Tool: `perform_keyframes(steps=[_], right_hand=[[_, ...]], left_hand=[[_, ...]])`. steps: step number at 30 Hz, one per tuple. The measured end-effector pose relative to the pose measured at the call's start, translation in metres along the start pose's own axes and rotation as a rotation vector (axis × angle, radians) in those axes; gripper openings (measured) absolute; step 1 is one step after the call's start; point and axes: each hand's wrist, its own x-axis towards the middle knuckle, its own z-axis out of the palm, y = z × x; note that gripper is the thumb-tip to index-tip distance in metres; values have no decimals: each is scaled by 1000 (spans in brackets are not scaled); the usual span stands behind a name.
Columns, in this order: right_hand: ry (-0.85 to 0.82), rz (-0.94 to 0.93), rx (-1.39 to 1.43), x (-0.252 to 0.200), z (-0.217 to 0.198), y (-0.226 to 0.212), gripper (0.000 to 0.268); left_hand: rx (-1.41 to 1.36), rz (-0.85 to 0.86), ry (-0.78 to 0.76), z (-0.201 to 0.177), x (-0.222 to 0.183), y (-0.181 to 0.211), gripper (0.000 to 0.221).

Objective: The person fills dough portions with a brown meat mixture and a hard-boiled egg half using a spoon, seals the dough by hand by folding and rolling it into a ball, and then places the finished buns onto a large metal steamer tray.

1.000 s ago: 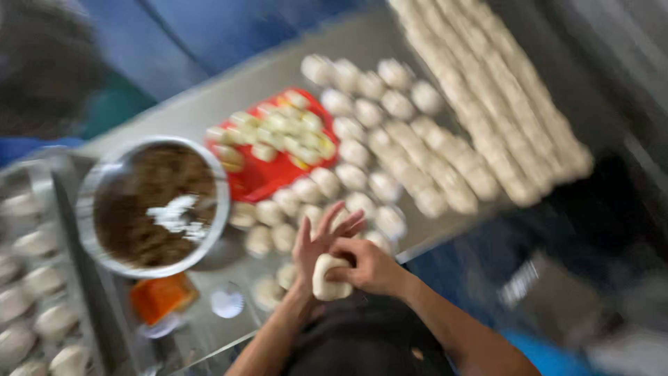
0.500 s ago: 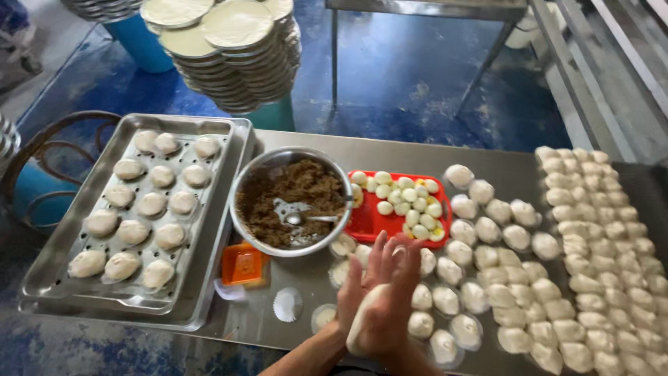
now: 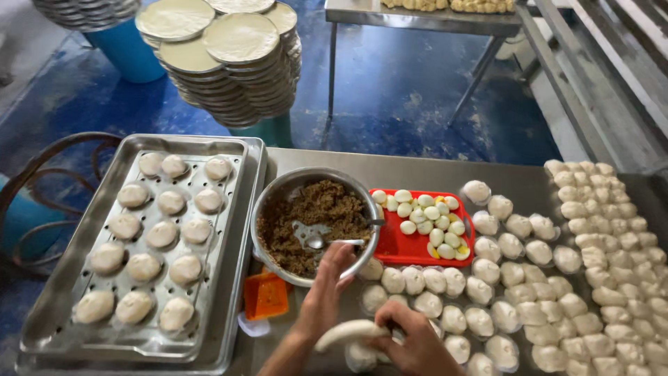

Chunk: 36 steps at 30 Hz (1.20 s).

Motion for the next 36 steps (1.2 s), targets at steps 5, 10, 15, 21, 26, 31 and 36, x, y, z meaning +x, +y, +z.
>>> perform_keyframes(steps=[5,10,15,21,26,31,36], right_hand=[[27,-81,-43,23,28,-17,11],[399,-257,-270,38,71,-36,42],[60,-252,-318,65,100,-21,52],[135,-123,-594,190,76,69,20],[-63,-3,-1269,256,87,131,14],[-115,-126,-1251,254,91,156,10],[-79,-178,-1184,263,106,162,16]], left_hand=[[621,-562,-549,-51,-24,25,41],[287,-411,-203,-94,-21,-2,29],[59,-665,98,-128,-34,-22,40],[50,-539,178,-162,-48,-31,41],[-69,-377,289,-175,-53,-37,45],[-367,-377,466,-198,-76,-57,44],[-380,-366,522,-208,-61,-67,45]])
